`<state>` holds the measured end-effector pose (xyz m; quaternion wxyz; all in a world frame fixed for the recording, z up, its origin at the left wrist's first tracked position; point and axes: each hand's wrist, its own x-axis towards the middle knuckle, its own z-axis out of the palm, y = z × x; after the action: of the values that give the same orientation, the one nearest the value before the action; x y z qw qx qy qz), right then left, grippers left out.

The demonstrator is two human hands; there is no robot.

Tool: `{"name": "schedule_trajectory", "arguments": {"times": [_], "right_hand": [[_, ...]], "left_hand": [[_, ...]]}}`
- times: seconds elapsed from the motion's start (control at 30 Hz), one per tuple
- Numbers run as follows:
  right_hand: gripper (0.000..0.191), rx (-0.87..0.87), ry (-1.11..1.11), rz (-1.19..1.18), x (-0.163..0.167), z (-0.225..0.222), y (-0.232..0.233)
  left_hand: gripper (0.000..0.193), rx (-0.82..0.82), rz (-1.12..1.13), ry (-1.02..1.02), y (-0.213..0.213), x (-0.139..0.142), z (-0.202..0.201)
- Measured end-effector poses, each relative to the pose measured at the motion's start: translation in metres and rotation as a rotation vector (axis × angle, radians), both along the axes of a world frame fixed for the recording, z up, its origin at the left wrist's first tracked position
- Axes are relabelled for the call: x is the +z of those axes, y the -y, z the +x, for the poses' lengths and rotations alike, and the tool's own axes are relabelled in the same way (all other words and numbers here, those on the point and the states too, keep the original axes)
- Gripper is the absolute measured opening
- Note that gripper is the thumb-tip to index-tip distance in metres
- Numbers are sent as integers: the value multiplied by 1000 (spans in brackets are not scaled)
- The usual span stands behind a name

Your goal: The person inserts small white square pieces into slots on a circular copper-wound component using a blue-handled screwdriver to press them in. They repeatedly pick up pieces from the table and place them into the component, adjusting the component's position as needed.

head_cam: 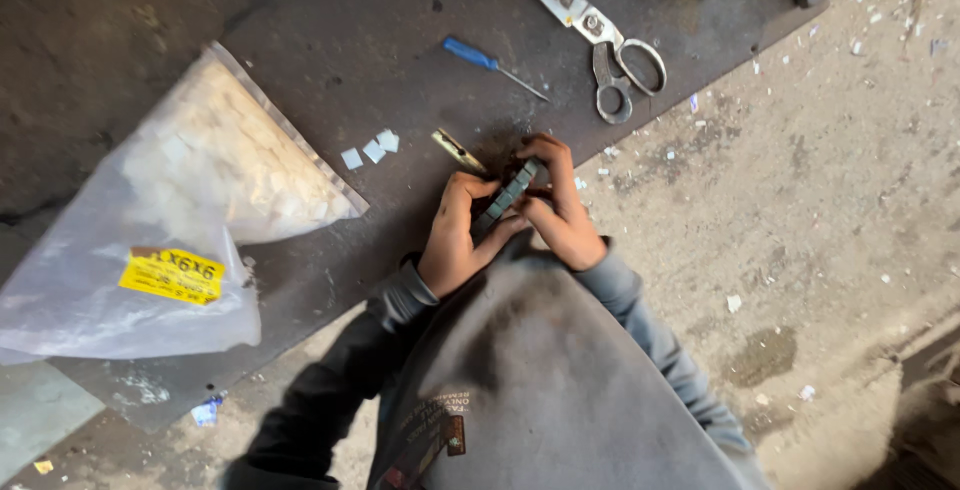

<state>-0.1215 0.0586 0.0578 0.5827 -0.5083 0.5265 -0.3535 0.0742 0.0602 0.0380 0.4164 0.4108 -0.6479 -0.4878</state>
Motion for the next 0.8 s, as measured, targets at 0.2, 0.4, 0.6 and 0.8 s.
{"name": "schedule_trajectory", "arguments": {"times": [0.2, 0.4, 0.6, 0.8], "right_hand": [[72, 75, -328, -395, 19, -7, -2], [63, 171, -524, -532, 28, -10, -3], [56, 106, -526, -541, 18, -10, -10], [59, 63, -464, -551, 2, -10, -23]], "left_hand": [[40, 0, -115, 56, 9, 3, 10], [43, -114, -371, 175, 15, 2, 13], [41, -159, -508, 245, 20, 1, 12], [43, -194, -530, 276, 18, -3, 11]]}}
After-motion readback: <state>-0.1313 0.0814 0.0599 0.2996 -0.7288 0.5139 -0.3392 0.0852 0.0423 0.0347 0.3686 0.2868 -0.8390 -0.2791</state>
